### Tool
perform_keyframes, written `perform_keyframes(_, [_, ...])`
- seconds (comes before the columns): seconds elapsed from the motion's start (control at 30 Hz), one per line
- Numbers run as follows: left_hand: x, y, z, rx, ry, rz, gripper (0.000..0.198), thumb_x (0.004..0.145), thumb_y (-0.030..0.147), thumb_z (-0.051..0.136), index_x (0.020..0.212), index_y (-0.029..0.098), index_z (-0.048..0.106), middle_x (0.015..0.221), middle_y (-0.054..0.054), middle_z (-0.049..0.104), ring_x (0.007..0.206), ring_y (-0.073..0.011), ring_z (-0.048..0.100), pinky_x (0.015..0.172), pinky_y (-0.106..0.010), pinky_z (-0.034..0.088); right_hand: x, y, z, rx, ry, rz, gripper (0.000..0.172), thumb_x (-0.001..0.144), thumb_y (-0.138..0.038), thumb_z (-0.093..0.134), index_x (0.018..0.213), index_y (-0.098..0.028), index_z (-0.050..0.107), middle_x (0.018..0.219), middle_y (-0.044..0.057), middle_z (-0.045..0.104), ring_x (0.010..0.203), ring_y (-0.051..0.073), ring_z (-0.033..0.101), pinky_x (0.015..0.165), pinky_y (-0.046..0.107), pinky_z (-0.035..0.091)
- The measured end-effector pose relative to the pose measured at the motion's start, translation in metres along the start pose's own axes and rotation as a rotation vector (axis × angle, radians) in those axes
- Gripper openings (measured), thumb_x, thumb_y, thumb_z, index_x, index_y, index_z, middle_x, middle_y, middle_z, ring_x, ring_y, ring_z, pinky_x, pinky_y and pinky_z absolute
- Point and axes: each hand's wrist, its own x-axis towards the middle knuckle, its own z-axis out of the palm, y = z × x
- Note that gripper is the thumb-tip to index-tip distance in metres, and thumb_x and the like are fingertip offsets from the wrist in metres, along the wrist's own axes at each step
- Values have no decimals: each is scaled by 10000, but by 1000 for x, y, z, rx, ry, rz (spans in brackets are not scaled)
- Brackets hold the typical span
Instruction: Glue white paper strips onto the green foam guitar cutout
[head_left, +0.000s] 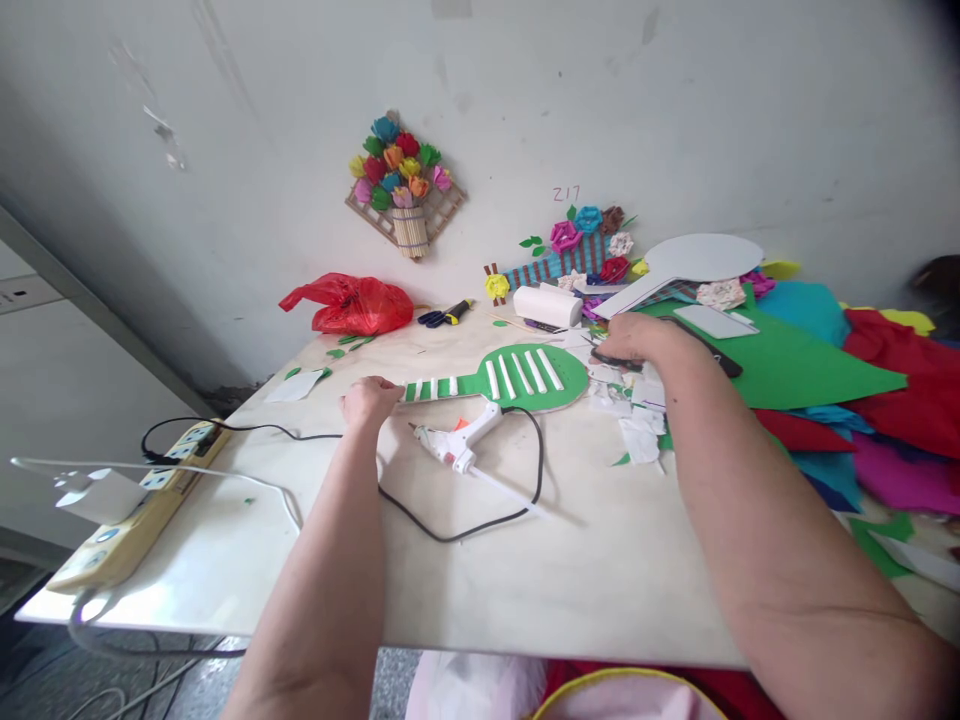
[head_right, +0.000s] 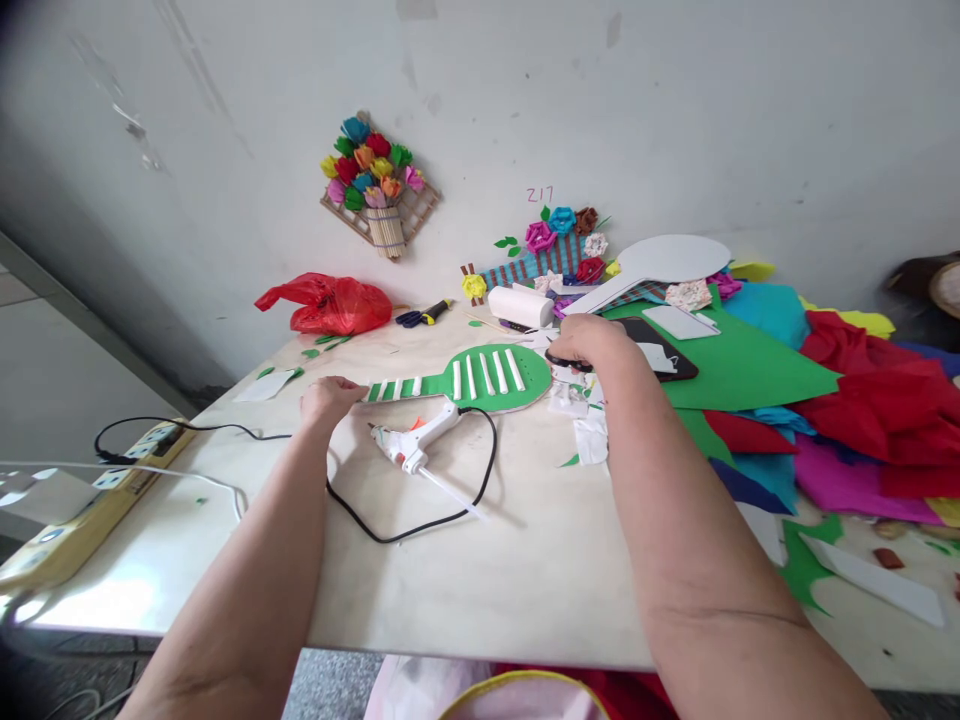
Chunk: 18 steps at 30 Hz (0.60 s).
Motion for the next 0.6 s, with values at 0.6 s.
perform_keyframes(0.6, [4,-3,4,1,-52,-41,268,654,462,582,782,231,627,913,-87,681,941,-288,590,769,-380,409,-29,-90,37,875,-111,-222,147,705,-224,661,782,-117,596,514,4,588,354,93,513,274,168,245])
